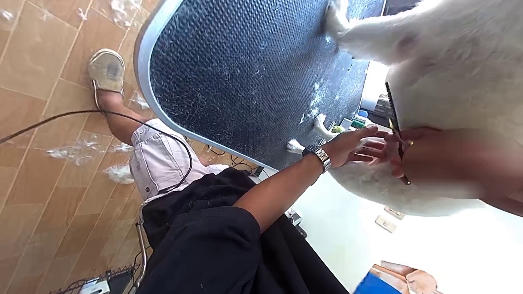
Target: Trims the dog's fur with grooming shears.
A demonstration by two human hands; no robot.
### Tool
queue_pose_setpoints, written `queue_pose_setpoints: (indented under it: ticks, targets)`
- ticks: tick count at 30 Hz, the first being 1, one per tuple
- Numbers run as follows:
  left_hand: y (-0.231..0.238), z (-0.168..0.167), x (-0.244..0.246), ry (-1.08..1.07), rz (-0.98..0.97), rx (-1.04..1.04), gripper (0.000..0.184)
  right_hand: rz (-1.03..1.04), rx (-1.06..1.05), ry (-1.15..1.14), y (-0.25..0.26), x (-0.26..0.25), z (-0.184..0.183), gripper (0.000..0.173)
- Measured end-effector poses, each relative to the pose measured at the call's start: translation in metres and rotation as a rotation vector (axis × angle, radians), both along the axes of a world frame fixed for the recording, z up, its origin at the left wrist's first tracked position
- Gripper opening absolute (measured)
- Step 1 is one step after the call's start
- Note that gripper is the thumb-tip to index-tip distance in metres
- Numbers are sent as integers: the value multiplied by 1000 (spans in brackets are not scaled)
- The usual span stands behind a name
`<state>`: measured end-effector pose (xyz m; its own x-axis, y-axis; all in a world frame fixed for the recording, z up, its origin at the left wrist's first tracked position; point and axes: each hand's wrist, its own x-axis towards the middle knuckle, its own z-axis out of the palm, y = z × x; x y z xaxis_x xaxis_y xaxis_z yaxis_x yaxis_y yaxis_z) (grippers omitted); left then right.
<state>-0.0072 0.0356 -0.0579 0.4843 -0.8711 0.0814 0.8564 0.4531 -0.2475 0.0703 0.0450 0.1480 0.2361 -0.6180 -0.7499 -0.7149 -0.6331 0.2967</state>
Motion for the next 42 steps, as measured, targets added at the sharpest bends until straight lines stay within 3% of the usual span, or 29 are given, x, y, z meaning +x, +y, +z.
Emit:
queue_pose_setpoints:
  ticks: [7,10,13,19,24,30,34,39,42]
  targets:
    - [-5,0,5,12,-30,59,54,-65,-112,-151,11,3,-17,32]
    - [0,1,5,10,-38,58,55,1,-118,-131,12,3,-19,31]
    - [15,2,6,-3,-62,43,56,36,-119,-71,9,3,-20,40]
    - [-2,1,8,15,-60,57,53,16,-77,-90,10,3,-21,30]
    - [6,0,-1,-17,-52,69,56,4,-93,-101,9,2,-24,40]
    - [9,1,2,-45,-46,94,53,-5,-92,-92,15,8,-23,30]
    - [-5,-1,3,-55,-32,104,51,-12,-88,-73,14,9,-25,40]
    - [11,2,1,-39,-49,106,52,-4,-80,-112,15,10,-27,30]
    - [17,4,2,-49,-62,96,55,-12,-98,-98,15,10,-29,38]
